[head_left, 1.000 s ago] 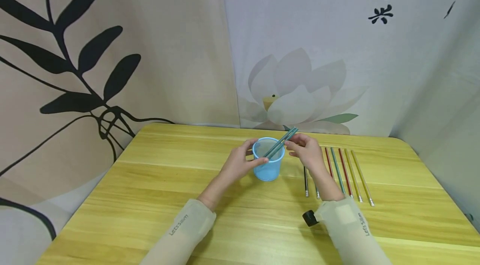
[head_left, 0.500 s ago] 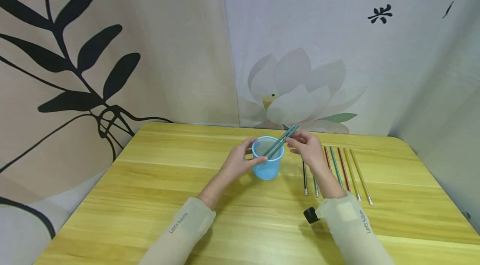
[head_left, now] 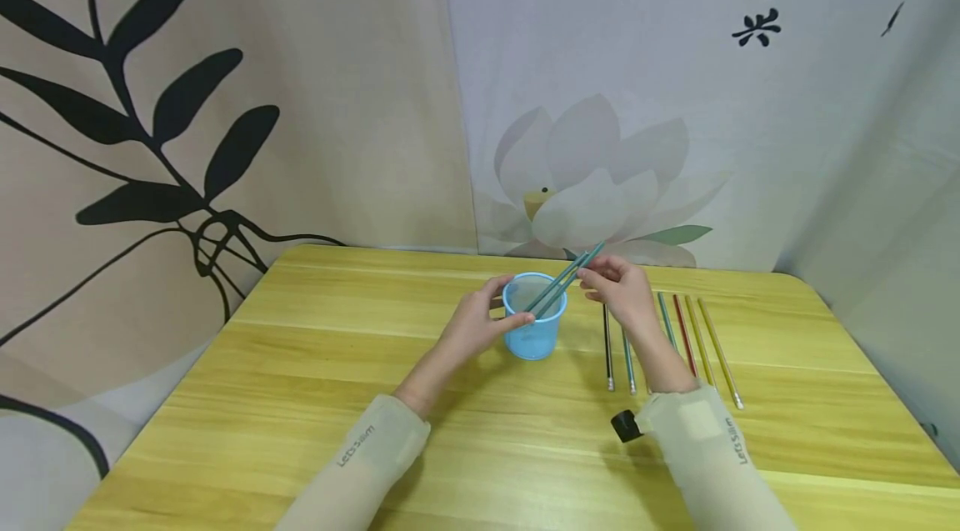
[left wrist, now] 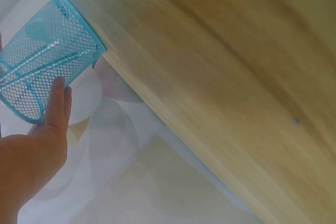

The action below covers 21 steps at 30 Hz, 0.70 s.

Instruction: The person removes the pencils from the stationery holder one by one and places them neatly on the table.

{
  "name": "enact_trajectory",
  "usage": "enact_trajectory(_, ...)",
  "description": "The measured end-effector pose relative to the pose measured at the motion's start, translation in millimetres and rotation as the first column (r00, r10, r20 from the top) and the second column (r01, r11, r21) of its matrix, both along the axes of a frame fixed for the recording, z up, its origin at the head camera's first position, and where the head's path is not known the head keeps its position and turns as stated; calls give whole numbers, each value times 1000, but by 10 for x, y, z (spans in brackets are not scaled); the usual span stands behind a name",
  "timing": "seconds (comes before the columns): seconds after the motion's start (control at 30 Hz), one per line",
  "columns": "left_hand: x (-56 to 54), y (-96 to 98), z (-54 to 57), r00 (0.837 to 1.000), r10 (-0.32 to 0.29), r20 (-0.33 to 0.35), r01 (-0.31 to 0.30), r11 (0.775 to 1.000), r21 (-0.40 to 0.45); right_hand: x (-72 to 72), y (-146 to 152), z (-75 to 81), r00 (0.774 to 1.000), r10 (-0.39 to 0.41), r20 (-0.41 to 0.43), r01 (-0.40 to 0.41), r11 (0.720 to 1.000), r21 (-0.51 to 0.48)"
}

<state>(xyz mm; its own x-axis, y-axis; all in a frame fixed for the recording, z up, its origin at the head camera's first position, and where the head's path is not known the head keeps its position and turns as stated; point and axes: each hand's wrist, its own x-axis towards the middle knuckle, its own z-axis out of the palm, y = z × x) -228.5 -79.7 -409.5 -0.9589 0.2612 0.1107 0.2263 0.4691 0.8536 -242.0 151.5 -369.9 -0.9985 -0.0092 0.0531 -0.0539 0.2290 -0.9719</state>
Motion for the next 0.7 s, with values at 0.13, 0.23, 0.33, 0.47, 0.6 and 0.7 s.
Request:
enact_trajectory(0.13, 6, -3, 4, 1000, 0, 1, 0, 1000, 0, -7, 20, 8, 1000, -6, -12, 6, 1000, -7)
enact_trajectory(0.23, 10, -4, 3, 1000, 0, 0, 0, 1000, -1, -14, 34, 21, 1000, -7, -12, 7, 1000, -10)
enact_trajectory(0.33, 8, -6, 2, 1000, 0, -3, 0, 1000, -1, -18, 49, 41, 1000, -4, -13, 4, 1000, -8)
enact_trajectory(0.47, 2, -9, -1, 1000, -2, -6, 2, 1000, -1, -21, 64, 64, 1000, -4, -17, 4, 1000, -12)
enact_trajectory(0.6, 1, -10, 0, 1000, -3, -5, 3, 1000, 1, -21, 71, 88, 1000, -13, -15, 12, 999, -30)
enact_trajectory(0.7, 7, -10, 4, 1000, -4, -4, 4, 1000, 3, -19, 74, 111, 1000, -20, -13, 20, 999, -38)
